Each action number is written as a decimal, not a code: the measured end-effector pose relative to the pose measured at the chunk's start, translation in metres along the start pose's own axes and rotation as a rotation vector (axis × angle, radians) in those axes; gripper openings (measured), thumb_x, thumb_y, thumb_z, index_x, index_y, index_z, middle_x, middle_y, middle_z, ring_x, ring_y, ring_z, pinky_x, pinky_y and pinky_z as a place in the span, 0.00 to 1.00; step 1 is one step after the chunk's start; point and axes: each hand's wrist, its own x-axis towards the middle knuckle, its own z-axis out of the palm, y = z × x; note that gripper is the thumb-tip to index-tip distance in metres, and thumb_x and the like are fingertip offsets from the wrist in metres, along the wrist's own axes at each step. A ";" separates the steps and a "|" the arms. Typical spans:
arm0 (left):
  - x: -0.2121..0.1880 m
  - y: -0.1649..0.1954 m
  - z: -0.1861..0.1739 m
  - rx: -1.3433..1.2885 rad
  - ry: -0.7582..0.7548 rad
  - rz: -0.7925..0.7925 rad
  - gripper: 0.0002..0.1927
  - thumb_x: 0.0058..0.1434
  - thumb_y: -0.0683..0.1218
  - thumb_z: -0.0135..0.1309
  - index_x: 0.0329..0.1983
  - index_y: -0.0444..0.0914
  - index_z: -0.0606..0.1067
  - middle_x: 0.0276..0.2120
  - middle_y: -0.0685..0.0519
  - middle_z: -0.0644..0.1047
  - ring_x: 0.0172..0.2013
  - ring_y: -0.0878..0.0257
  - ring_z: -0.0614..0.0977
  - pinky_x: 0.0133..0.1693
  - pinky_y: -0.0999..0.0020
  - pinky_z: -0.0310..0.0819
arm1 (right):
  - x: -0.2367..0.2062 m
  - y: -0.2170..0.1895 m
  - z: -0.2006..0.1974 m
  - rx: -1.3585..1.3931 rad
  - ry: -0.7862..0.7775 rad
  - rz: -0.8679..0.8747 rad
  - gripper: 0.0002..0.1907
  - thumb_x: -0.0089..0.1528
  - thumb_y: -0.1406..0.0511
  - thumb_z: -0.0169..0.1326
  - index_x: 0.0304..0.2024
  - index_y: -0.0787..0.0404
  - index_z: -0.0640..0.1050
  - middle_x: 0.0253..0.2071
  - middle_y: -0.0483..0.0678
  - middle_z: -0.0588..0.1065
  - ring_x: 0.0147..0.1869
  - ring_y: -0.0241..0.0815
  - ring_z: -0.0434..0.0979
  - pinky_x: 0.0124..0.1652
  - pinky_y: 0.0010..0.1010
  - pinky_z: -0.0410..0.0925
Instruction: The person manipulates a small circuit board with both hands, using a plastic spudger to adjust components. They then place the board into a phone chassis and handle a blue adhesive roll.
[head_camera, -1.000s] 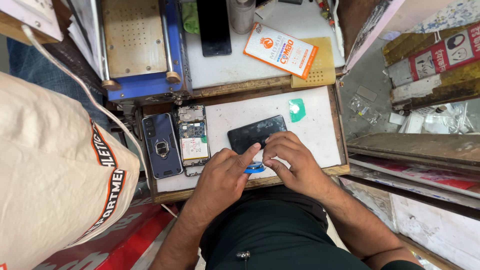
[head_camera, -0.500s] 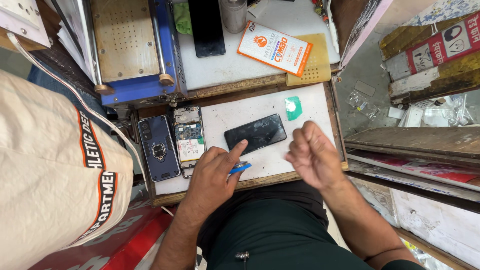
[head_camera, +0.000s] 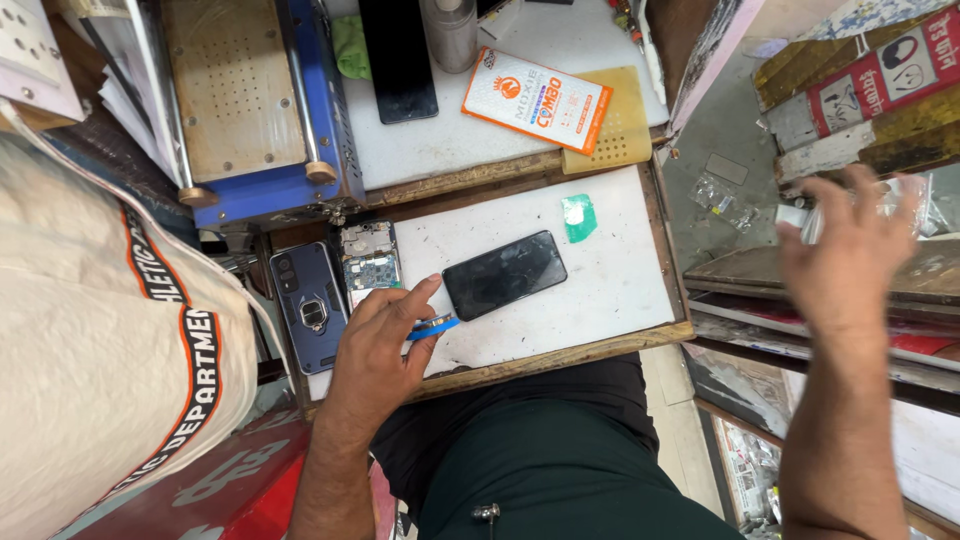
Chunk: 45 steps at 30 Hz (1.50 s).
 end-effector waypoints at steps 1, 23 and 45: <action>0.001 0.001 0.001 0.004 0.000 0.013 0.39 0.53 0.37 0.67 0.68 0.42 0.68 0.37 0.53 0.82 0.44 0.56 0.81 0.44 0.60 0.77 | -0.003 0.007 0.000 -0.109 -0.008 0.025 0.25 0.52 0.64 0.66 0.53 0.55 0.79 0.57 0.61 0.78 0.63 0.70 0.71 0.58 0.55 0.60; 0.003 0.035 0.016 -0.027 -0.040 0.164 0.44 0.46 0.34 0.66 0.68 0.45 0.68 0.39 0.52 0.81 0.46 0.53 0.80 0.49 0.56 0.74 | -0.016 -0.191 -0.031 1.485 -0.395 -0.143 0.04 0.63 0.67 0.60 0.36 0.62 0.79 0.41 0.47 0.80 0.59 0.49 0.78 0.60 0.40 0.69; -0.021 0.017 0.036 -0.482 -0.058 0.143 0.37 0.57 0.33 0.63 0.70 0.43 0.66 0.39 0.54 0.84 0.49 0.56 0.82 0.54 0.63 0.77 | -0.031 -0.203 0.009 1.913 -0.753 -0.153 0.15 0.70 0.60 0.53 0.53 0.63 0.78 0.57 0.54 0.76 0.71 0.50 0.70 0.66 0.43 0.66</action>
